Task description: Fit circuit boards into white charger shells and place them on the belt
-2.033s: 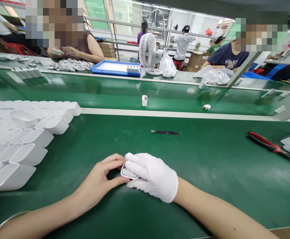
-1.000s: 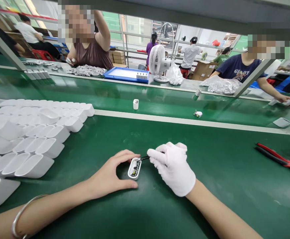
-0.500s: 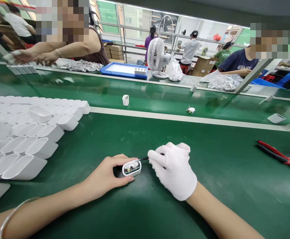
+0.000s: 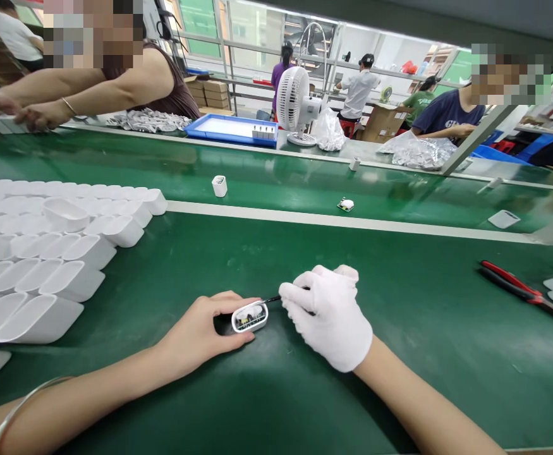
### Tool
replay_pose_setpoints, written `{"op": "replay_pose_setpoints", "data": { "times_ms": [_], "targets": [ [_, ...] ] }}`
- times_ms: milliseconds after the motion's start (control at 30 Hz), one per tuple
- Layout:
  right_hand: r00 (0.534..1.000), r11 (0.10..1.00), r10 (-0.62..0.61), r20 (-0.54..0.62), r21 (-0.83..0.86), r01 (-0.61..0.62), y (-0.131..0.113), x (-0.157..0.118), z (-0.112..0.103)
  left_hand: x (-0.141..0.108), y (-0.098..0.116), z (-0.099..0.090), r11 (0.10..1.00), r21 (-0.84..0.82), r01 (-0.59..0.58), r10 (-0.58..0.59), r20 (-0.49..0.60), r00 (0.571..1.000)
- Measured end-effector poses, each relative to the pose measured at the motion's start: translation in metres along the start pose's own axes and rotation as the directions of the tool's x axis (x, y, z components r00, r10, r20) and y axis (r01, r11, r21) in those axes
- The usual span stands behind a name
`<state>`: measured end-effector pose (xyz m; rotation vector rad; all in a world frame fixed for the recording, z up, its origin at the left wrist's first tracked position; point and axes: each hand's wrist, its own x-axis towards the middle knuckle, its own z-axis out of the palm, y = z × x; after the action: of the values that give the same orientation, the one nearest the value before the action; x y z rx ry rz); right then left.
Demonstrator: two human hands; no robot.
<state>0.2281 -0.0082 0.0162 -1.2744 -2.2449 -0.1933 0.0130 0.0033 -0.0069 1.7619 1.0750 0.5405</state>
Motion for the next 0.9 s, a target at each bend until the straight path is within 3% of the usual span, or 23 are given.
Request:
{"op": "replay_pose_setpoints", "data": {
  "times_ms": [200,400,600,900],
  "targets": [
    [0.998,0.998,-0.057,0.023,0.004,0.057,-0.003,0.003,0.001,-0.001,0.0,0.0,1.0,-0.003,-0.024,0.024,0.006,1.0],
    [0.999,0.993,0.047,-0.022,0.106,-0.044,0.003,-0.003,0.005,0.0,-0.001,0.0,1.0,-0.006,-0.011,0.011,0.002,1.0],
    [0.999,0.987,0.031,0.016,0.156,-0.033,0.005,-0.007,0.013,-0.001,-0.001,0.001,1.0,-0.002,0.004,-0.004,0.006,1.0],
    [0.999,0.998,0.003,-0.039,0.058,-0.001,0.002,-0.002,0.004,-0.001,0.0,0.001,1.0,0.002,0.001,-0.001,0.004,1.0]
  ]
}}
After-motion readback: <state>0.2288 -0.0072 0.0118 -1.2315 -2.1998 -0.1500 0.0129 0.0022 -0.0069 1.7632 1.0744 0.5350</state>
